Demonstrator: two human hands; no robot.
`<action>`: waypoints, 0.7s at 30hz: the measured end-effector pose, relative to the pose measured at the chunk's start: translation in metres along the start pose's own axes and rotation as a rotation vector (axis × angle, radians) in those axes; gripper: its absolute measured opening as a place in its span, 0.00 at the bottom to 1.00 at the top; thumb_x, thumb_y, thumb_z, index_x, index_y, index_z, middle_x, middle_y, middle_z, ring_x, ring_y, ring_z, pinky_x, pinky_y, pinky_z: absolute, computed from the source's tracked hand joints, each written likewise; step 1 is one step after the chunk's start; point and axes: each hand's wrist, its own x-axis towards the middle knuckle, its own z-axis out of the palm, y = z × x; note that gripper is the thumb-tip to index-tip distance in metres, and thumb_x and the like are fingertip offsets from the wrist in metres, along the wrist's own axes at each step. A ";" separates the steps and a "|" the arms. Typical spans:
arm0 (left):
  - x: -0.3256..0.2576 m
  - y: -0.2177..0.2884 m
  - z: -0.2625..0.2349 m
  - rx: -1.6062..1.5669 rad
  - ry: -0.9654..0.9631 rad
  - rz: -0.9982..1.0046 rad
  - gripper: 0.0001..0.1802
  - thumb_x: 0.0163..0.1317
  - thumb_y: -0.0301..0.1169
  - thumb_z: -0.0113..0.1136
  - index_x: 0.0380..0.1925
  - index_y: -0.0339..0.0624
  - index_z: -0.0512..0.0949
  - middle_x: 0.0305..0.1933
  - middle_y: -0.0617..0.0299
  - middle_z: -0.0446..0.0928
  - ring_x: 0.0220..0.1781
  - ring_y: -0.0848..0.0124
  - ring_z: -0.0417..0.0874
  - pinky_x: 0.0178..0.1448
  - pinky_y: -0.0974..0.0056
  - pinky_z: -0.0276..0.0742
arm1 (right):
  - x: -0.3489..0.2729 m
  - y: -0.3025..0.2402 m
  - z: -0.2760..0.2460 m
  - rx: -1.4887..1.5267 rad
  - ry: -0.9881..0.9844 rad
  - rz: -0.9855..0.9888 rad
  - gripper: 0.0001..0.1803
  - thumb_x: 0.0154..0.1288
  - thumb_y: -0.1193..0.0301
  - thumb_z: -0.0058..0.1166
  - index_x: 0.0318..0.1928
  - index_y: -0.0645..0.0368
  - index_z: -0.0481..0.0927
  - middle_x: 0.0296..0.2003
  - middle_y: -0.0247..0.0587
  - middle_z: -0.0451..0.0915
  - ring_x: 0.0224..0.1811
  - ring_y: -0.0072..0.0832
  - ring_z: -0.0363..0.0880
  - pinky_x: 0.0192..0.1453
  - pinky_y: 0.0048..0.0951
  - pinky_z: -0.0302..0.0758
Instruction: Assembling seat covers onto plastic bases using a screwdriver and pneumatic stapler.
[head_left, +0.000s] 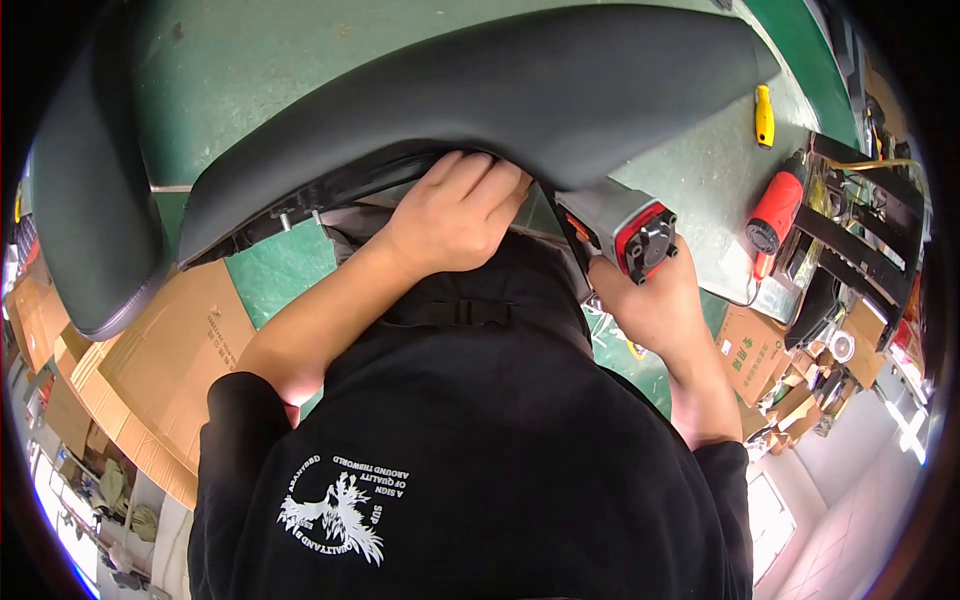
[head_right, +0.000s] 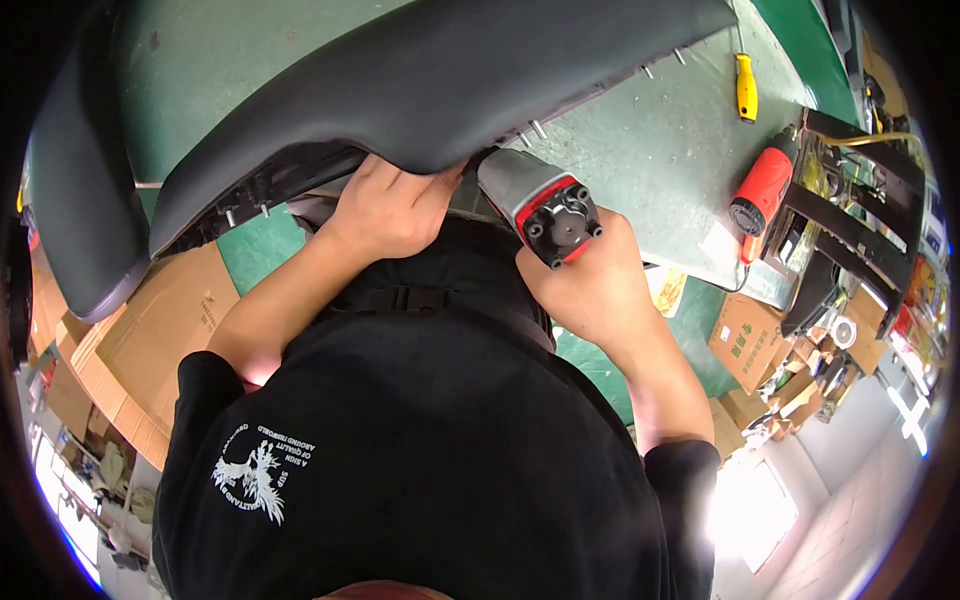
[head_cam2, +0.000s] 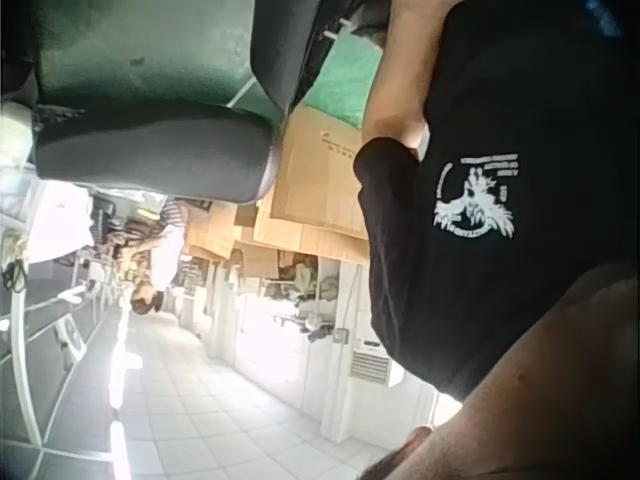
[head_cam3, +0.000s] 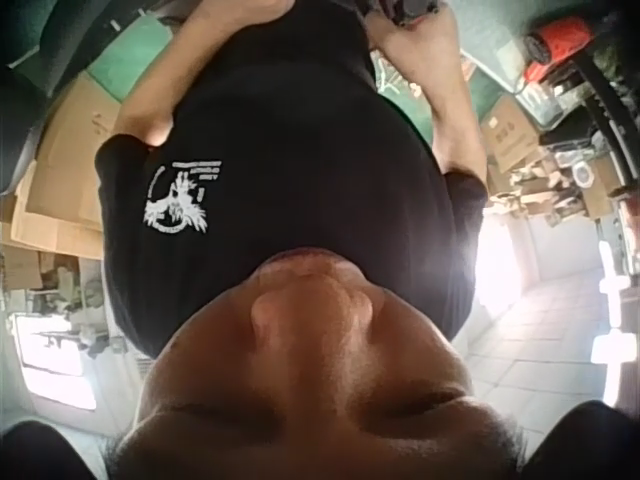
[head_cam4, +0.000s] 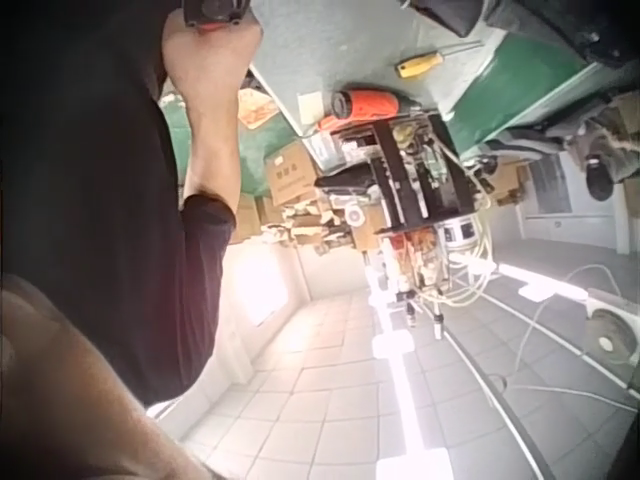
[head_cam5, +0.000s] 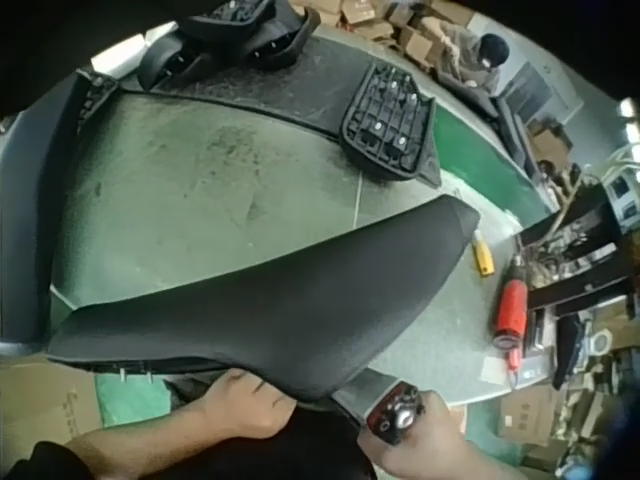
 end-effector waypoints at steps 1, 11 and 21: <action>0.000 0.000 -0.003 -0.006 0.004 0.019 0.14 0.57 0.32 0.68 0.42 0.38 0.90 0.46 0.63 0.82 0.45 0.66 0.81 0.49 0.62 0.79 | 0.001 0.001 0.000 -0.024 0.001 -0.003 0.07 0.59 0.77 0.62 0.37 0.67 0.83 0.26 0.47 0.86 0.30 0.33 0.86 0.41 0.37 0.81; -0.003 0.000 0.001 0.028 -0.038 0.022 0.19 0.55 0.32 0.62 0.45 0.35 0.89 0.48 0.61 0.81 0.45 0.65 0.81 0.49 0.64 0.80 | -0.014 0.001 -0.007 0.078 0.066 0.100 0.06 0.61 0.77 0.61 0.39 0.66 0.84 0.28 0.38 0.86 0.30 0.27 0.82 0.38 0.35 0.79; -0.017 -0.005 -0.012 -0.177 0.063 -0.086 0.14 0.54 0.20 0.74 0.43 0.36 0.87 0.50 0.55 0.86 0.48 0.59 0.86 0.51 0.56 0.85 | -0.050 0.021 0.001 0.134 0.116 -0.109 0.18 0.67 0.84 0.57 0.57 0.64 0.84 0.33 0.34 0.83 0.23 0.19 0.77 0.28 0.25 0.72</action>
